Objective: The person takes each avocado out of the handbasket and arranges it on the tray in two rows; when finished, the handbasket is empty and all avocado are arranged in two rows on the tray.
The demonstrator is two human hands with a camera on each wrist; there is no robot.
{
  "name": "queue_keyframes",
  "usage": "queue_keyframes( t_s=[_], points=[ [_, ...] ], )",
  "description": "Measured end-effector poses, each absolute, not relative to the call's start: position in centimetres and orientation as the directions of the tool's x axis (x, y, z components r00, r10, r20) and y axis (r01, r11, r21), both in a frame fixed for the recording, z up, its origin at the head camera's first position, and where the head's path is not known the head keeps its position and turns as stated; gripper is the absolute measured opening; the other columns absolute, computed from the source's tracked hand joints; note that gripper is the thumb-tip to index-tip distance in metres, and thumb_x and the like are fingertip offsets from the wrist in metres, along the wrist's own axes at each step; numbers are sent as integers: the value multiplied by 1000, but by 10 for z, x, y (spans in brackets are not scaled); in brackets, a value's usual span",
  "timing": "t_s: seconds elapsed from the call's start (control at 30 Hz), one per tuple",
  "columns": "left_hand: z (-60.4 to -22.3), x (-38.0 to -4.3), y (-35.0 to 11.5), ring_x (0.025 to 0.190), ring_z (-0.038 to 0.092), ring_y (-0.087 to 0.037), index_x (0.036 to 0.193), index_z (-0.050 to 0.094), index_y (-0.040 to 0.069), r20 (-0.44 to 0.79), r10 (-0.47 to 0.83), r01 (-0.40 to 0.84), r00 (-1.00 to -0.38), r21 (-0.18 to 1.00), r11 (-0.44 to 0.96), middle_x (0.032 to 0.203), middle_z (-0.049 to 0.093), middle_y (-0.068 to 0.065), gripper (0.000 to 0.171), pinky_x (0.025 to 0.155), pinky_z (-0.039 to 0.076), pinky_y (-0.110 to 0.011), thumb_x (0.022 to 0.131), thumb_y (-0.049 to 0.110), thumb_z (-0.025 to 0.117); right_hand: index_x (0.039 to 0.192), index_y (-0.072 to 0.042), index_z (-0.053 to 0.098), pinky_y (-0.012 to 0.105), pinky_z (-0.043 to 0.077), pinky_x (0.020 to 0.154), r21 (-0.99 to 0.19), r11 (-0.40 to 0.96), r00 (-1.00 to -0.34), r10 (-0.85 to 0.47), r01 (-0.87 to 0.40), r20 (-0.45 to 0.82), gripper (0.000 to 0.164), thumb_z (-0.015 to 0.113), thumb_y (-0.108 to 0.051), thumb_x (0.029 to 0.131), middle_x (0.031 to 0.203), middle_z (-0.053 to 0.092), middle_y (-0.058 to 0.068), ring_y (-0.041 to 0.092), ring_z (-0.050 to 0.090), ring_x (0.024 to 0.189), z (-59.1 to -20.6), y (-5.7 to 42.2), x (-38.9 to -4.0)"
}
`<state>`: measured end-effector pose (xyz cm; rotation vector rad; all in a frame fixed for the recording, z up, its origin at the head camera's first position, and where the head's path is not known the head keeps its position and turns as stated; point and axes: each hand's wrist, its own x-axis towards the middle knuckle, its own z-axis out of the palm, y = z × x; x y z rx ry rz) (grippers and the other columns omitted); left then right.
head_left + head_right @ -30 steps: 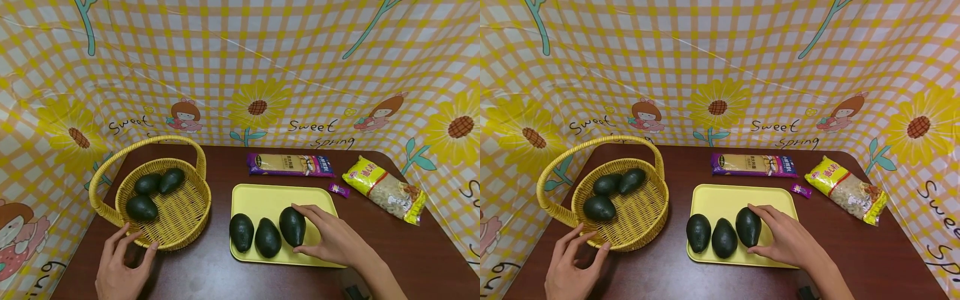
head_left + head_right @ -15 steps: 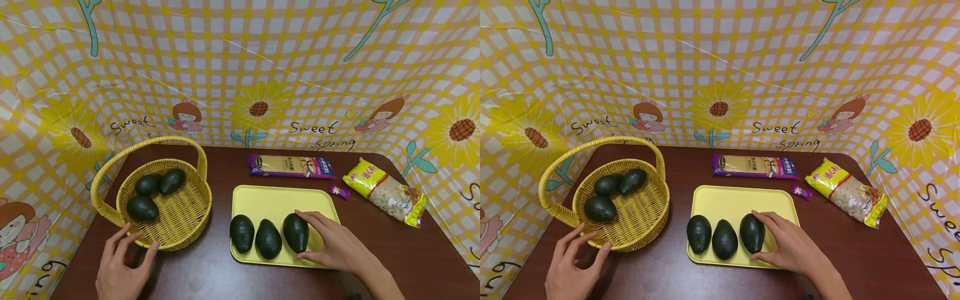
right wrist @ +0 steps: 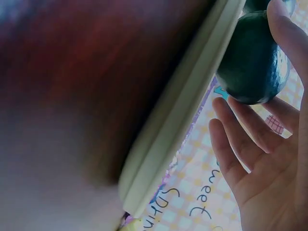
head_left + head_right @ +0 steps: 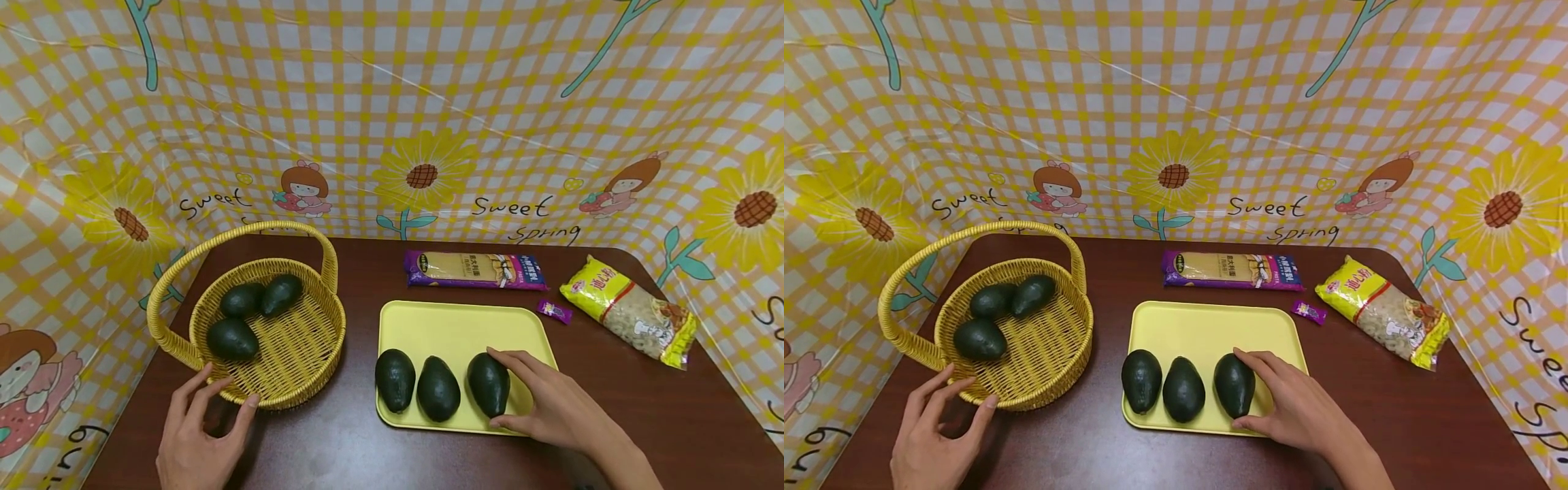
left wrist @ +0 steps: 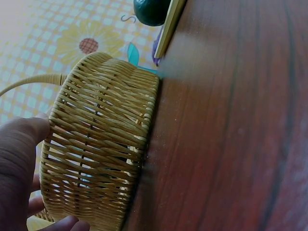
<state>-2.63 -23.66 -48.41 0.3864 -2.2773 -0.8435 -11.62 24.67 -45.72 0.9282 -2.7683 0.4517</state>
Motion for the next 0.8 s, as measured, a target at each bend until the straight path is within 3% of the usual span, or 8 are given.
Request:
queue_keyframes(
  t_s=[0.47, 0.8],
  points=[
    [-482, -24, -236, 117, 66, -41, 116, 80, 10, 459, -487, -76, -743, 665, 743, 143, 65, -13, 43, 80, 52, -62, 79, 21, 98, 158, -17, 53, 42, 63, 82, -261, 757, -800, -553, -599, 231, 103, 92, -66, 75, 139, 64, -7, 14, 70, 110, -459, 248, -110],
    [-484, -25, -236, 116, 66, -41, 117, 80, 10, 495, -465, -35, -734, 656, 754, 142, 66, -12, 45, 82, 52, -60, 77, 19, 99, 158, -17, 53, 45, 63, 87, -246, 744, -783, -575, -621, 236, 103, 89, -69, 76, 143, 63, -4, 17, 69, 117, -456, 249, -111]
  ],
)
